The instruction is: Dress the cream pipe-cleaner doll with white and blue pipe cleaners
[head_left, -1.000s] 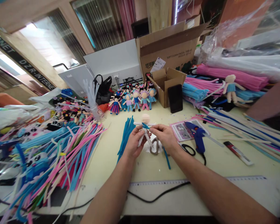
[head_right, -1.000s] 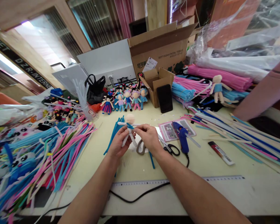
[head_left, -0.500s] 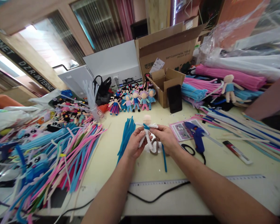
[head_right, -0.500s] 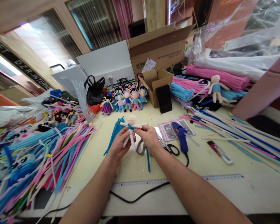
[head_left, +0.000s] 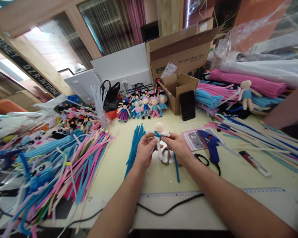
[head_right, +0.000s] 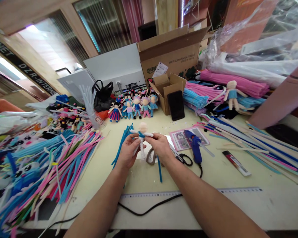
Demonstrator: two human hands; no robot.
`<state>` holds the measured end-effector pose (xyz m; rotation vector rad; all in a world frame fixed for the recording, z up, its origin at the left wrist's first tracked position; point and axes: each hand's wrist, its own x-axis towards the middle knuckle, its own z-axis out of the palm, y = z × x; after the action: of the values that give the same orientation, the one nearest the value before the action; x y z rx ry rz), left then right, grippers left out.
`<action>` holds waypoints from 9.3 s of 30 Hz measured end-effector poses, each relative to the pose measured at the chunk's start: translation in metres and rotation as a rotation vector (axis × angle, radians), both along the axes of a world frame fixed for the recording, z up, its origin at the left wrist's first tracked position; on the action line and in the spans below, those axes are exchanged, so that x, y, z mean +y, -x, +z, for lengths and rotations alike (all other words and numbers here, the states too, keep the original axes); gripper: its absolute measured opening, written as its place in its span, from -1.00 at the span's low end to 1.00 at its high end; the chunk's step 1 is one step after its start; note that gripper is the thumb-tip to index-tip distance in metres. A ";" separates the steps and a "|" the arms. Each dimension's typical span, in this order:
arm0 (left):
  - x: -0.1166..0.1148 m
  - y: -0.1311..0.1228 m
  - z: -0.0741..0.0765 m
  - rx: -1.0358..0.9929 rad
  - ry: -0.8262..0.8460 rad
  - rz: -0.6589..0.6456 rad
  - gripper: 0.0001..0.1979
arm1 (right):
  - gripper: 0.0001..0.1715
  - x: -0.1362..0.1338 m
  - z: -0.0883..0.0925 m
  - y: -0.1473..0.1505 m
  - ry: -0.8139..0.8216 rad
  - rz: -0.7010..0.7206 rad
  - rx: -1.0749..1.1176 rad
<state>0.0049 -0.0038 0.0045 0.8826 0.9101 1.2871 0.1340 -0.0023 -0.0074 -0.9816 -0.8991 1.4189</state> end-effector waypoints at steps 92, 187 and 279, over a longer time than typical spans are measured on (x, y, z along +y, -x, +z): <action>0.000 0.001 0.003 -0.002 0.088 -0.147 -0.66 | -0.87 0.004 0.010 -0.012 -0.198 -0.058 -0.197; 0.004 0.001 -0.005 -0.016 0.122 0.002 -0.68 | -0.85 0.004 0.004 -0.010 -0.246 -0.124 -0.322; 0.007 0.010 -0.004 0.139 -0.027 -0.013 -0.72 | -0.90 0.003 0.009 -0.010 -0.192 -0.042 -0.172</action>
<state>-0.0053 0.0029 0.0009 1.0075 0.9953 1.2414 0.1439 0.0010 0.0013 -0.9810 -1.1134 1.2007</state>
